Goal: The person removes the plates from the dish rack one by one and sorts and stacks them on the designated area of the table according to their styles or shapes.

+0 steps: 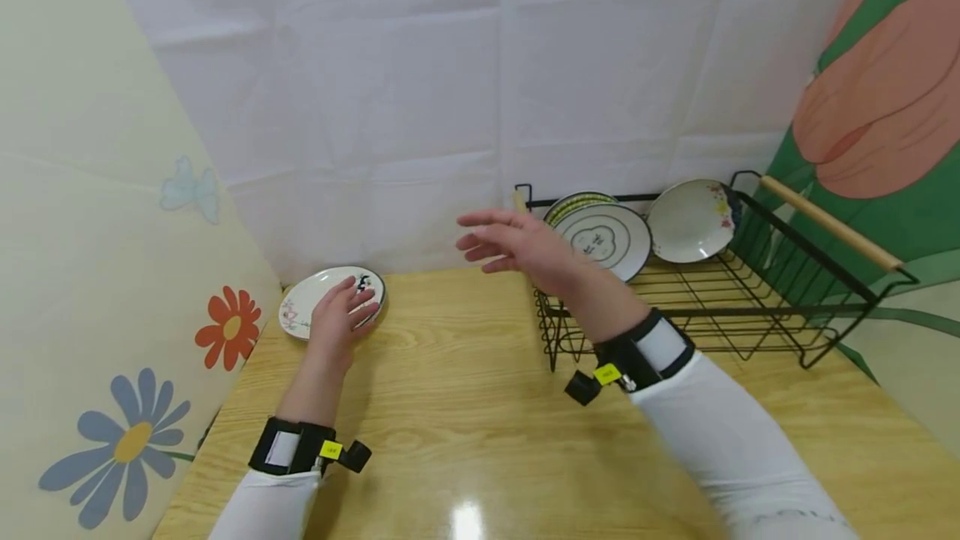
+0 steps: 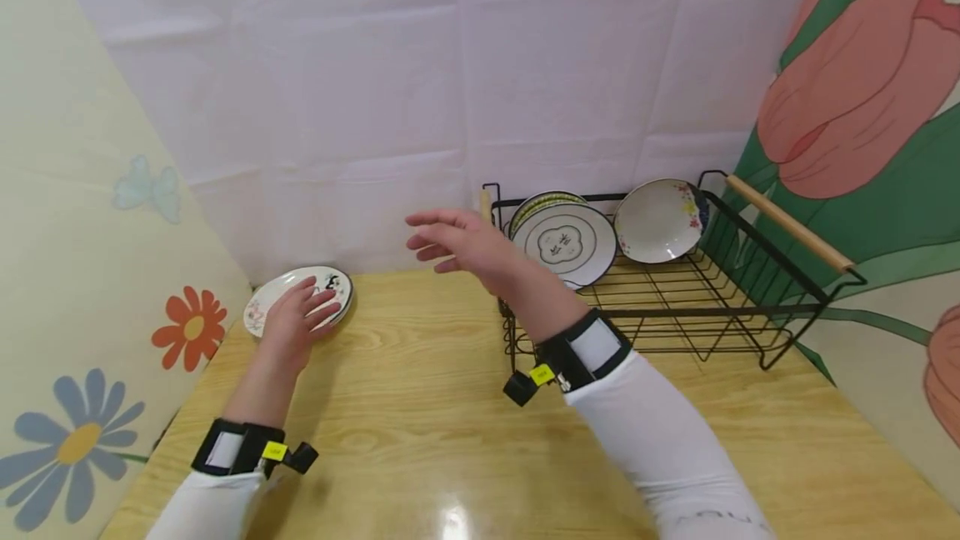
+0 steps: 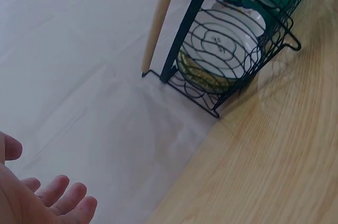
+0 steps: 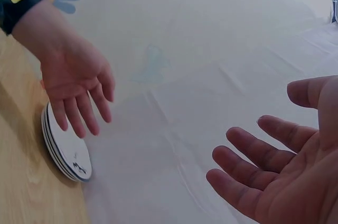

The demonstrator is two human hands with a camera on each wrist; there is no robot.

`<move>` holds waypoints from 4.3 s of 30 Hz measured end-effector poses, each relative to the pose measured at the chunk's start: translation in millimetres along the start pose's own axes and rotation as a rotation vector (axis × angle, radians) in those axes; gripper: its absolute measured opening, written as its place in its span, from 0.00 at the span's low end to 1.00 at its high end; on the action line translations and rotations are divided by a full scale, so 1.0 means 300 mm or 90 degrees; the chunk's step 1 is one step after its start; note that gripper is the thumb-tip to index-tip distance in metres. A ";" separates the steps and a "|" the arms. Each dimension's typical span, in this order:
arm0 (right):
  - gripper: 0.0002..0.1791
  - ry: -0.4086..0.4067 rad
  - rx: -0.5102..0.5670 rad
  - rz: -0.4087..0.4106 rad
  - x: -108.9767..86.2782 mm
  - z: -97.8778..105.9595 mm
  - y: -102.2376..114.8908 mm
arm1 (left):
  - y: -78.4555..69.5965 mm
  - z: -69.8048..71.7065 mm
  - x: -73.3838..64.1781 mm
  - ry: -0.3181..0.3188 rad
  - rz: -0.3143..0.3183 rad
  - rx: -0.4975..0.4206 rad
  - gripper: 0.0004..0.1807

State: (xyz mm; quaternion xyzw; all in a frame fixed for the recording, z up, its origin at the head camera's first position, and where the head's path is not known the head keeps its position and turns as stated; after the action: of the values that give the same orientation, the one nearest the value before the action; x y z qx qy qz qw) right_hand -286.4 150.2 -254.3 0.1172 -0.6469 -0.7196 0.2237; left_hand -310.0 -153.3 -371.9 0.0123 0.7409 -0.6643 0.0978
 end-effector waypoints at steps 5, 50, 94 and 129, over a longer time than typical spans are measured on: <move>0.23 -0.038 -0.035 0.001 -0.003 0.118 0.080 | 0.008 -0.070 -0.044 0.065 -0.018 -0.013 0.29; 0.23 -0.147 -0.715 -0.169 0.082 0.692 -0.162 | 0.143 -0.359 -0.258 0.315 0.027 -0.025 0.29; 0.25 -0.133 -0.771 -0.155 0.087 0.723 -0.154 | 0.142 -0.343 -0.219 0.317 0.020 -0.036 0.30; 0.32 -0.240 -0.487 -0.187 -0.009 0.850 0.029 | 0.118 -0.328 -0.202 0.306 0.014 -0.055 0.30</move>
State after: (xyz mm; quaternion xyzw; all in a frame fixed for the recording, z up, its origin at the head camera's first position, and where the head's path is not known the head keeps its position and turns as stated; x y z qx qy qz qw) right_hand -399.4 375.0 -211.5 -0.0165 -0.3402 -0.9399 0.0243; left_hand -258.0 -45.4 -387.1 0.1737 0.7706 -0.6087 -0.0739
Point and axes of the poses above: each hand's wrist, its own x-axis towards the middle knuckle, its own z-axis out of the back of the hand, y = z × x, the point moved 1 cm from there along x, towards the middle knuckle, and after that the axes turned 5 degrees about x, right-handed, at the moved point
